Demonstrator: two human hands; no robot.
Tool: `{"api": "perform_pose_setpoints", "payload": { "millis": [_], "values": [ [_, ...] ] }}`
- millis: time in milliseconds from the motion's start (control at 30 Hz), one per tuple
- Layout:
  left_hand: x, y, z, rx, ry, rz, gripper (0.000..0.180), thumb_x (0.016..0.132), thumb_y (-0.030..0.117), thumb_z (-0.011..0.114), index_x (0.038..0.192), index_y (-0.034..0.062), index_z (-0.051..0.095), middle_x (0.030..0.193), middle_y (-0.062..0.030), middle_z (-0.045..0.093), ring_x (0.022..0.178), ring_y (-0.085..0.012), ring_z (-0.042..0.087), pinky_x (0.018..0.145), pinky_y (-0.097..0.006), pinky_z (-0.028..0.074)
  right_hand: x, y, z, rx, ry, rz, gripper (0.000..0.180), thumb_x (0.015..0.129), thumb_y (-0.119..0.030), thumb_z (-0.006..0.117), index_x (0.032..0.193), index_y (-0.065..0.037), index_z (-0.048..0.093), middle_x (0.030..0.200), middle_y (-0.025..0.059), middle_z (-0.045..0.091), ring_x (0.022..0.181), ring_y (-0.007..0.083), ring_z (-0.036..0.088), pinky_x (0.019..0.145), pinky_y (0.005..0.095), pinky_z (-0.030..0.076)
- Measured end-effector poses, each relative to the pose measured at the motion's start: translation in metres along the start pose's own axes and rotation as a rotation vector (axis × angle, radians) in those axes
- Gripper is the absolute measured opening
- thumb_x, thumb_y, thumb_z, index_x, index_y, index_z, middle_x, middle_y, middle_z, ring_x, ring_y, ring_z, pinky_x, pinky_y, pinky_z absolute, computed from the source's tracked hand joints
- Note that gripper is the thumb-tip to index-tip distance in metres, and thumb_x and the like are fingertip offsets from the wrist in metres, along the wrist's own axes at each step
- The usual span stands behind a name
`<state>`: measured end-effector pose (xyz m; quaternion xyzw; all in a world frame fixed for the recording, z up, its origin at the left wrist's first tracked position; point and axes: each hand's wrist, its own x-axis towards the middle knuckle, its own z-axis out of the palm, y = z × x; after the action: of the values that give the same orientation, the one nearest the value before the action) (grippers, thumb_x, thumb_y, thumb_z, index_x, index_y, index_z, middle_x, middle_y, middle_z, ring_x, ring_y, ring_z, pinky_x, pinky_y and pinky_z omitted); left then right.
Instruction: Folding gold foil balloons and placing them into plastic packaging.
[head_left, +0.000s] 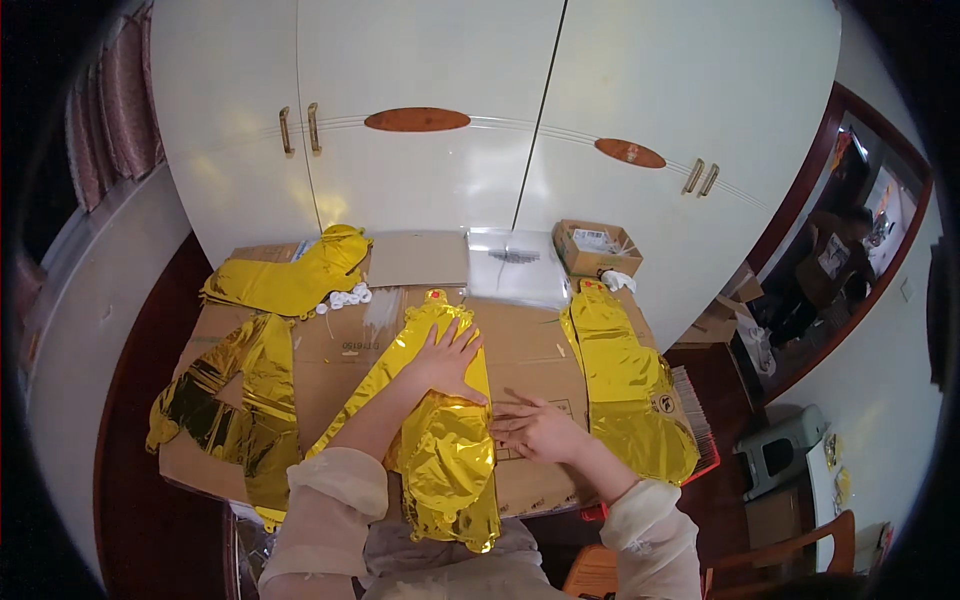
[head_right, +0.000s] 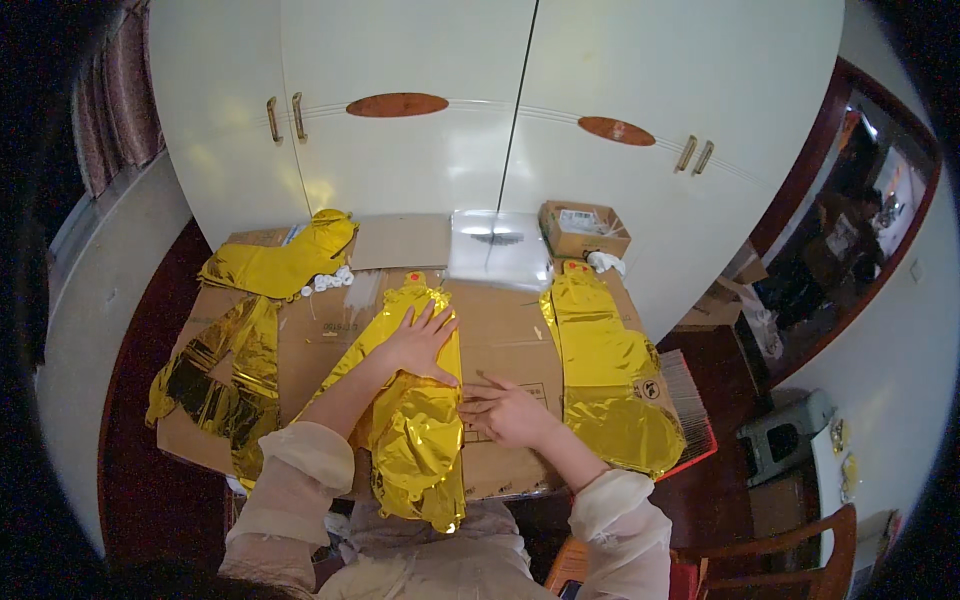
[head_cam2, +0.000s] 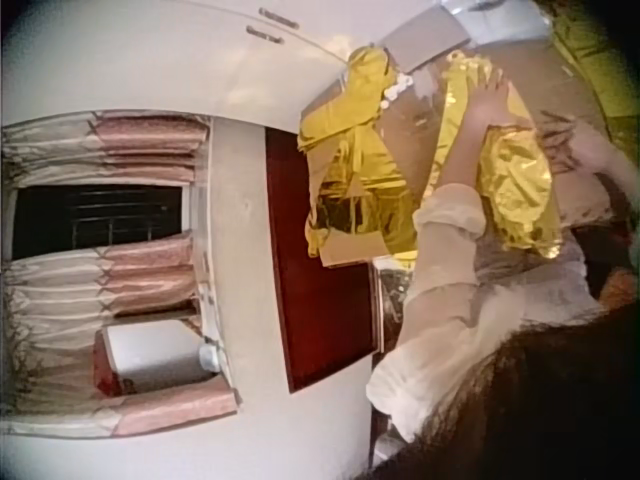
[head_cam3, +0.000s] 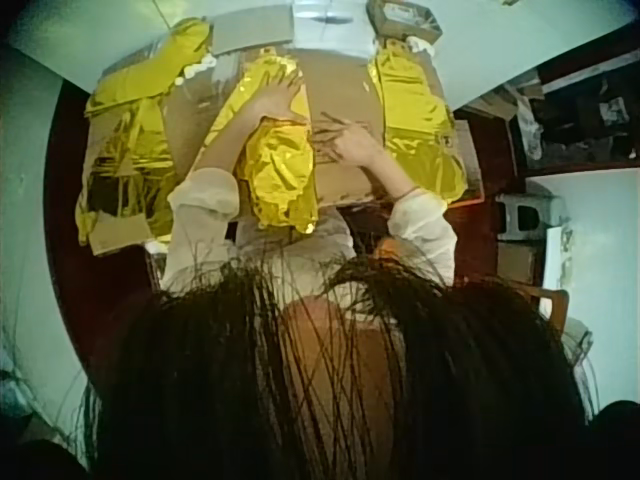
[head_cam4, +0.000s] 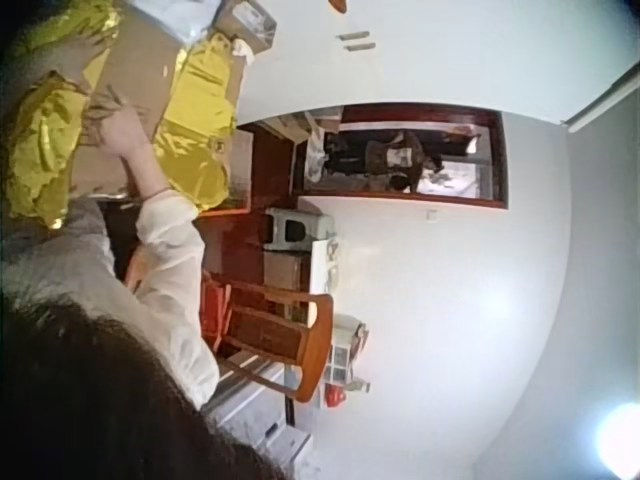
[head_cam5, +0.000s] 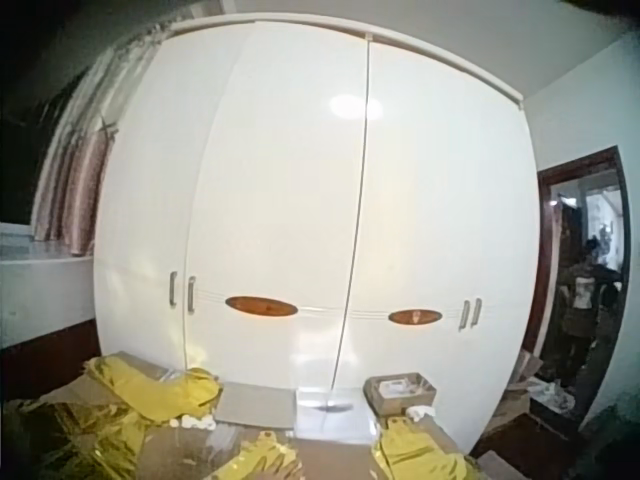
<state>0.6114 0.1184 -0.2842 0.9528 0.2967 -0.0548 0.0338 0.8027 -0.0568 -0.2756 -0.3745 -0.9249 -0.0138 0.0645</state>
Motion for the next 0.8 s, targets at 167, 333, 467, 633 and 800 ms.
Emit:
{"api": "perform_pose_setpoints", "payload": {
  "millis": [167,333,467,633,800],
  "values": [
    [-0.001,-0.001,0.0,-0.012,-0.004,-0.003,0.131,0.058,0.091,0.053,0.153,0.0082,0.015,0.16,-0.0138,0.01,0.147,-0.0377,0.003,0.115,-0.062,0.006,-0.005,-0.011,-0.015,-0.045,-0.025,-0.086,0.038,0.075,-0.019,0.062,0.112,-0.017,0.071,0.124,-0.0065,0.064,0.13,0.0156,0.047,0.118,0.0484,0.022],
    [0.0,0.0,-0.001,-0.014,-0.008,-0.001,0.132,0.058,0.091,0.053,0.153,0.0082,0.015,0.16,-0.0137,0.01,0.147,-0.0378,0.003,0.115,-0.061,0.006,-0.016,-0.017,-0.008,-0.037,0.036,-0.115,0.035,0.071,-0.019,0.062,0.105,-0.016,0.073,0.122,-0.0059,0.065,0.13,0.0157,0.047,0.118,0.0479,0.021],
    [0.0,-0.001,0.0,-0.006,-0.024,-0.009,0.132,0.057,0.091,0.053,0.153,0.0082,0.015,0.16,-0.0138,0.01,0.147,-0.0378,0.003,0.115,-0.061,0.006,-0.019,-0.026,-0.018,-0.045,-0.048,-0.131,0.036,0.075,-0.016,0.06,0.109,-0.014,0.071,0.126,-0.0045,0.063,0.131,0.0154,0.047,0.117,0.0488,0.024],
    [0.0,0.001,-0.001,0.0,-0.024,-0.006,0.133,0.057,0.091,0.053,0.153,0.008,0.015,0.16,-0.0138,0.009,0.147,-0.0376,0.003,0.115,-0.061,0.006,-0.025,-0.035,-0.018,0.004,-0.02,-0.148,0.037,0.073,-0.015,0.059,0.108,-0.012,0.071,0.126,-0.0036,0.063,0.131,0.0155,0.047,0.117,0.0476,0.025],
    [0.0,0.0,-0.002,-0.019,-0.023,-0.002,0.132,0.057,0.09,0.055,0.153,0.008,0.016,0.16,-0.0136,0.009,0.147,-0.0375,0.002,0.115,-0.061,0.006,-0.024,-0.042,-0.022,0.056,0.0,-0.098,0.032,0.077,-0.019,0.062,0.106,-0.01,0.07,0.116,-0.0002,0.067,0.124,0.0169,0.053,0.116,0.0452,0.026]
  ]
}}
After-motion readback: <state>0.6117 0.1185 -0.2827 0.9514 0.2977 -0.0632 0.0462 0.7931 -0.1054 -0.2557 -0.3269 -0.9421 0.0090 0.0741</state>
